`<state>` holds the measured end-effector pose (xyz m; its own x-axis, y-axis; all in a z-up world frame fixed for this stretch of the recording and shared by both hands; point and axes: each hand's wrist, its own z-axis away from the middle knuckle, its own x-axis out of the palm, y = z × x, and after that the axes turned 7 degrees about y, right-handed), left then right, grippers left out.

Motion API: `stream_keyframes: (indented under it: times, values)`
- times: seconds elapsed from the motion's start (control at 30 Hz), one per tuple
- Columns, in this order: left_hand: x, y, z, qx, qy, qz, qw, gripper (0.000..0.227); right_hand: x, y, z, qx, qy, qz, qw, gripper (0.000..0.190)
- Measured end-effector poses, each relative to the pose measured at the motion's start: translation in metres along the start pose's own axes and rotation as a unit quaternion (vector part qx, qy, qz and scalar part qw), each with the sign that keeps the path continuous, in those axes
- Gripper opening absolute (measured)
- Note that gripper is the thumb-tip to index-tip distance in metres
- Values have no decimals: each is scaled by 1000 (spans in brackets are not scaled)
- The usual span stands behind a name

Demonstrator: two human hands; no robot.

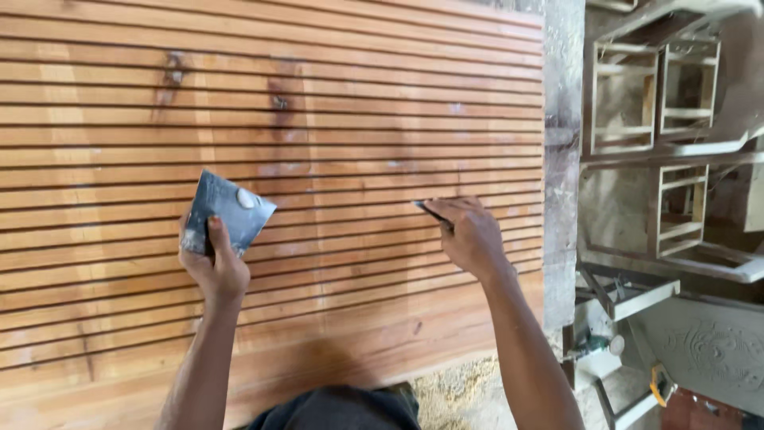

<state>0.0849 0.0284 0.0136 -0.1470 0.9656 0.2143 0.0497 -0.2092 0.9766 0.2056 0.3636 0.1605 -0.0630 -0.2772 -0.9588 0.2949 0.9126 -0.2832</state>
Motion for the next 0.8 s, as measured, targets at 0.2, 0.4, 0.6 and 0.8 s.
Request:
stream_keyframes:
  times: [0.2, 0.4, 0.6, 0.8]
  values:
    - [-4, -7, 0, 1, -2, -58, 998, 28, 17, -4, -4, 21, -21, 56, 998, 45]
    - [-4, -1, -2, 6, -16, -91, 996, 27, 27, -4, 5, 27, -12, 94, 995, 48]
    - [0, 6, -6, 28, -26, -118, 992, 30, 39, -16, 14, 26, 67, 107, 992, 49]
    - [-1, 5, -2, 3, -35, -87, 996, 32, 25, 4, -12, 69, -92, 87, 990, 39]
